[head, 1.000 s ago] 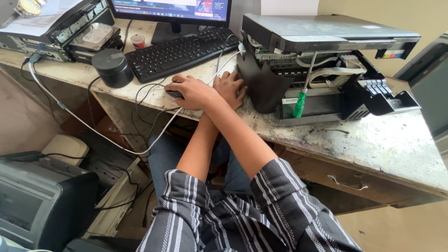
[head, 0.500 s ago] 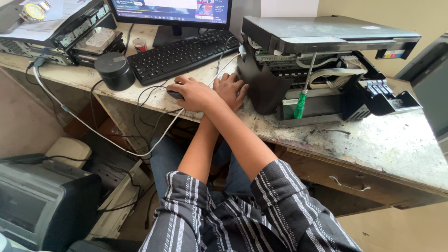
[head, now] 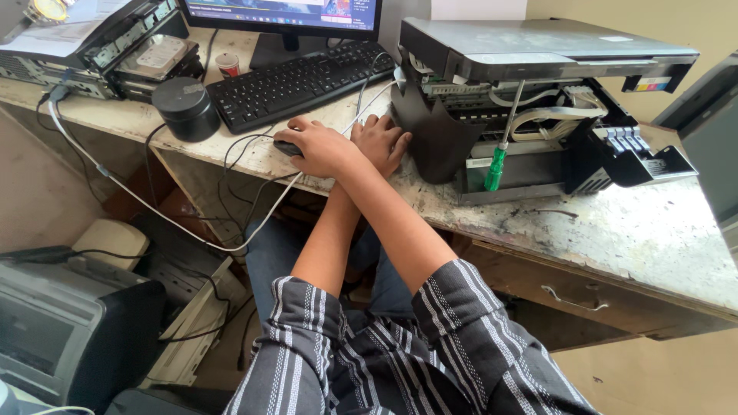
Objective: The person sits at a workbench and opens the top cover of an ink tank printer, then works inside the printer near the ink tank assembly, using a screwdriver on internal parts. They later handle and work on a white cable with both hands at the bench.
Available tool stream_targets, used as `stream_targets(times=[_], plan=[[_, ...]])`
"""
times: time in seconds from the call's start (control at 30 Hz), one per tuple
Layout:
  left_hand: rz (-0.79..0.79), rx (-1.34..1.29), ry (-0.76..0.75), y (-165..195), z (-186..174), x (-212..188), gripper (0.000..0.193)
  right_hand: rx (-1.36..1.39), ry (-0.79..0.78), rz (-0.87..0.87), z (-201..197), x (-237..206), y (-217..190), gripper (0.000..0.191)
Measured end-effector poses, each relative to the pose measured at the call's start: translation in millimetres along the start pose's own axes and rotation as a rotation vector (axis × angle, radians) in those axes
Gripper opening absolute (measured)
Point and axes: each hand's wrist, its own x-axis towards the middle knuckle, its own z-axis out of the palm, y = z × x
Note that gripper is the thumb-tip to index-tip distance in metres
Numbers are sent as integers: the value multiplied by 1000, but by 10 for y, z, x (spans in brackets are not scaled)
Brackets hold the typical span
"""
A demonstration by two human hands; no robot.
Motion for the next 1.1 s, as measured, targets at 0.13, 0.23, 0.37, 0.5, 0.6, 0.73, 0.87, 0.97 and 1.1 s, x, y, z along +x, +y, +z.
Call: stream_targets(times=[0.13, 0.23, 0.37, 0.5, 0.6, 0.73, 0.87, 0.97, 1.1], plan=[[-26, -9, -35, -2, 5, -3, 31, 4, 21, -4, 30, 2, 26, 59], [-20, -11, -31, -5, 3, 1, 30, 1, 20, 8, 35, 4, 30, 60], [-14, -7, -24, -2, 9, 0, 31, -5, 20, 18, 28, 0, 27, 60], [-12, 1, -26, -3, 18, 2, 31, -16, 30, 28, 15, -11, 23, 61], [-11, 3, -35, -7, 20, 1, 31, -20, 26, 39, 15, -16, 22, 63], [-7, -1, -22, 0, 15, 5, 31, -23, 24, 44, 12, -16, 21, 63], [-9, -15, -34, 2, 0, 3, 31, -34, 17, 43, 9, -11, 21, 64], [-13, -19, -27, 4, -6, -4, 31, -30, 14, 50, 15, -10, 22, 64], [-15, -20, -21, 14, -2, 5, 30, -24, 26, 46, 14, -17, 26, 64]])
